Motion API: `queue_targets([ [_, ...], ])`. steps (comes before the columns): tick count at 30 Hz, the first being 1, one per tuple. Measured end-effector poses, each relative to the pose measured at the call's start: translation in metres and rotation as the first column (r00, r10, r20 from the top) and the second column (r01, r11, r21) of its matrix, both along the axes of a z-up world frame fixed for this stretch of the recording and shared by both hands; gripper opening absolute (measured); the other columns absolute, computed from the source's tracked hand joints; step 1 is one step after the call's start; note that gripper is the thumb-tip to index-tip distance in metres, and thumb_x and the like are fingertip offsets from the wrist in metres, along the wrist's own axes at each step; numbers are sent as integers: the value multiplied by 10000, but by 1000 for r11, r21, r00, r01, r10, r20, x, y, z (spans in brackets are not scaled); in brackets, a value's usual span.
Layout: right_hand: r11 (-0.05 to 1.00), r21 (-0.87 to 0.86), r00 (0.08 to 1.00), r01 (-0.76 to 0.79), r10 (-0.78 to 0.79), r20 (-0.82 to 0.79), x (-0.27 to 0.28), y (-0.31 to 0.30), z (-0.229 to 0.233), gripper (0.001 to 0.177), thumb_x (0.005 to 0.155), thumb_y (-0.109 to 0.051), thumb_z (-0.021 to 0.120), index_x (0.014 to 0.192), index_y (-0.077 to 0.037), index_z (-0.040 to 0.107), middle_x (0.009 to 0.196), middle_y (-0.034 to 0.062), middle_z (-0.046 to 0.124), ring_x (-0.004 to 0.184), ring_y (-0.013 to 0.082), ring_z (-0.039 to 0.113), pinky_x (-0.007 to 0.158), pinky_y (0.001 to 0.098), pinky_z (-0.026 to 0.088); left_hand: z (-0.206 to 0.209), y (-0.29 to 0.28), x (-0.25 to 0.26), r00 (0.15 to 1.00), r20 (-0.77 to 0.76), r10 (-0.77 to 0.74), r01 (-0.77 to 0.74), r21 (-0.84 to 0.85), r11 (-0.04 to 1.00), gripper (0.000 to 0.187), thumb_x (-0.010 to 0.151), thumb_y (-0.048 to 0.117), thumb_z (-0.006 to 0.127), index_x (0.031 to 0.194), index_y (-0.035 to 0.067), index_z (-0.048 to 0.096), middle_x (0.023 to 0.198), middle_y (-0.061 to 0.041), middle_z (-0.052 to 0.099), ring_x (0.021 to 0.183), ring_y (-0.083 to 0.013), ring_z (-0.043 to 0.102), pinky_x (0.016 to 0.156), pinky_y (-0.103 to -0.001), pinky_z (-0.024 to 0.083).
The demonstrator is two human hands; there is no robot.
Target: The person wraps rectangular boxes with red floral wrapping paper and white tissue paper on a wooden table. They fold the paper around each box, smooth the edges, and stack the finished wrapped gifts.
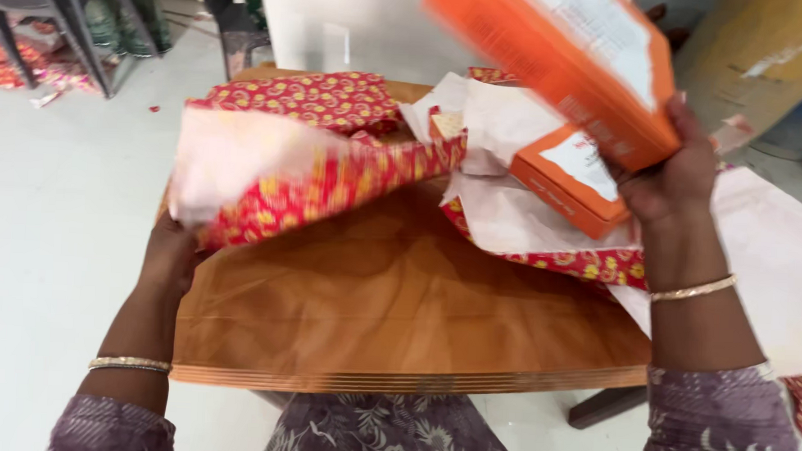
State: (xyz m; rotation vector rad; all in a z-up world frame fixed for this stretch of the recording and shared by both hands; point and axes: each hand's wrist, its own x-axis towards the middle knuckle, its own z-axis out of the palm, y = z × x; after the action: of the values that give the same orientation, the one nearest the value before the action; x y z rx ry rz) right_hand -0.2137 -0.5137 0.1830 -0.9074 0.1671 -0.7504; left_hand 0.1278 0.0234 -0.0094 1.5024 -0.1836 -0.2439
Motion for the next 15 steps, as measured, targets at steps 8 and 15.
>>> queue_targets([
  [8, 997, -75, 982, 31, -44, -181, 14, 137, -55, 520, 1012, -308, 581, 1467, -87, 458, 1412, 68, 577, 1318, 258, 571, 1072, 537, 501, 49, 17, -47, 407, 805, -431, -188, 535, 824, 758, 623, 197, 886, 1306, 60, 589, 1268, -221, 665, 1121, -389, 632, 938, -489, 507],
  [15, 985, -165, 978, 56, -87, -190, -35, 141, -23, 614, 1077, -348, 520, 1600, -64, 367, 1589, 123, 509, 1443, 307, 520, 1150, 527, 455, 64, -3, -28, 706, 435, -559, 541, 177, 822, 347, 855, -38, 579, 1165, 9, 727, 1187, -53, 761, 1097, -139, 686, 990, -306, 537],
])
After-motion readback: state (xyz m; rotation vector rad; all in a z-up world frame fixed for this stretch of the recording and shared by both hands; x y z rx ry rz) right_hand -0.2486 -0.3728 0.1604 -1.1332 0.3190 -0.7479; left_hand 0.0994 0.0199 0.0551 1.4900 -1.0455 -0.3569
